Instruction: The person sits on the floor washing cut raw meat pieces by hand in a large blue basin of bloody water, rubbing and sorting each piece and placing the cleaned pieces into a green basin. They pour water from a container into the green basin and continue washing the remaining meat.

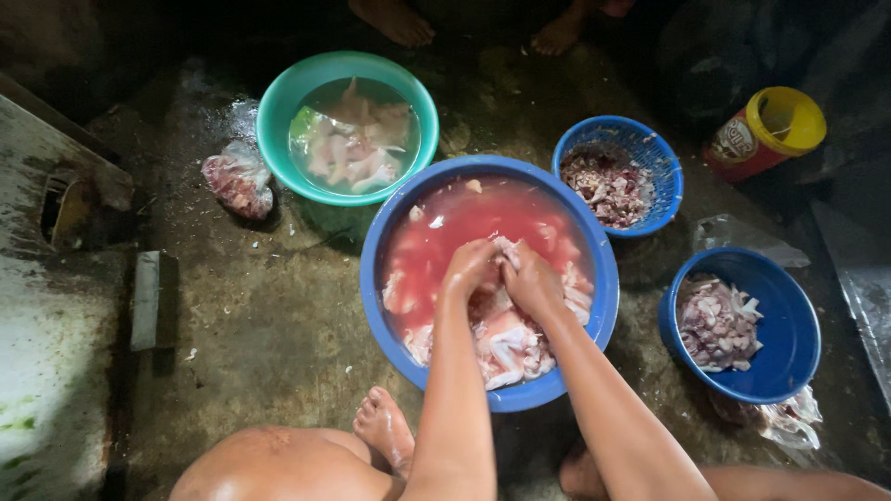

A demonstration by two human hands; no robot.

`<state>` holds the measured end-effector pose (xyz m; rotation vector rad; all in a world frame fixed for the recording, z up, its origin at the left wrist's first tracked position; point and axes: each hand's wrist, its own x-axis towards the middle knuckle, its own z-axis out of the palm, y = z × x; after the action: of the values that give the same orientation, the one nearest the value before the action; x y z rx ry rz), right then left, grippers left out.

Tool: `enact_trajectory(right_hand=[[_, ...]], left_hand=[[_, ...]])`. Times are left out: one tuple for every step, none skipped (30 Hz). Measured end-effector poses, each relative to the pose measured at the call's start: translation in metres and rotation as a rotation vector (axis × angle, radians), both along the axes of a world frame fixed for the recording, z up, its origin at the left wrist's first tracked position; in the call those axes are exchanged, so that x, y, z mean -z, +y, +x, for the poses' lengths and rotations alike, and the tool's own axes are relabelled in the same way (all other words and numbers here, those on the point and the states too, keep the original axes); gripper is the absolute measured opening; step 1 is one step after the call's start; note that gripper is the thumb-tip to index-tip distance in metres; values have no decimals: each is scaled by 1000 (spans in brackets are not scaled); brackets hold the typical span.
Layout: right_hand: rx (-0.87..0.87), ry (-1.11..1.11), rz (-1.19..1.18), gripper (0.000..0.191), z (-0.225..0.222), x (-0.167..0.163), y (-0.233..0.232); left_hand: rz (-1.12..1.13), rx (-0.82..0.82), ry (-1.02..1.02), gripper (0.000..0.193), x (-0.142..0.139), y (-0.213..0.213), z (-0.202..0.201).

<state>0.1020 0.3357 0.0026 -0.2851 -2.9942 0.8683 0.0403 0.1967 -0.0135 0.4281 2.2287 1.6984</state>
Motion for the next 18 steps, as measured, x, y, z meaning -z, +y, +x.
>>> enact_trajectory(right_hand=[[-65, 25, 43, 40, 2, 4, 1], [-97, -5, -3, 40, 2, 8, 2], [-125, -33, -47, 40, 2, 12, 5], [-152, -61, -89, 41, 0, 16, 8], [-173, -1, -155, 39, -1, 18, 11], [-194, 57, -221, 37, -3, 19, 14], [-215, 121, -287, 35, -5, 19, 16], [-192, 66, -251, 33, -6, 18, 18], [-164, 9, -215, 31, -6, 16, 18], [-133, -52, -181, 30, -6, 13, 17], [-114, -14, -163, 33, -5, 10, 16], [-96, 21, -145, 36, -3, 6, 13], [-83, 57, -125, 40, -1, 3, 10], [-56, 63, -113, 37, 1, 0, 7], [-32, 71, -101, 35, 3, -3, 4], [-8, 76, -90, 32, 4, -6, 2], [-36, 120, -100, 30, 5, -9, 0], [-59, 163, -107, 28, 6, -11, -2]], left_hand=[[-44, -84, -28, 30, 2, 0, -2], [-88, -166, -54, 35, 1, 0, -3], [-130, -246, -76, 43, 2, 0, -3], [-83, -213, -124, 42, 3, 0, -3], [-37, -180, -175, 41, 3, 1, -3], [10, -147, -227, 41, 3, 1, -2], [67, -143, -261, 40, 2, 1, 0], [124, -136, -291, 39, 1, 2, 1], [181, -124, -324, 38, 0, 4, 2], [136, -140, -234, 36, -1, 6, 4], [88, -157, -148, 35, -1, 8, 5], [40, -175, -63, 33, -2, 10, 6], [51, -169, -102, 32, -2, 11, 7], [63, -168, -134, 32, -2, 11, 8], [76, -169, -163, 32, -2, 11, 8], [33, -169, -97, 31, -3, 10, 7], [-11, -166, -35, 30, -3, 9, 7], [-53, -158, 26, 29, -4, 9, 7]])
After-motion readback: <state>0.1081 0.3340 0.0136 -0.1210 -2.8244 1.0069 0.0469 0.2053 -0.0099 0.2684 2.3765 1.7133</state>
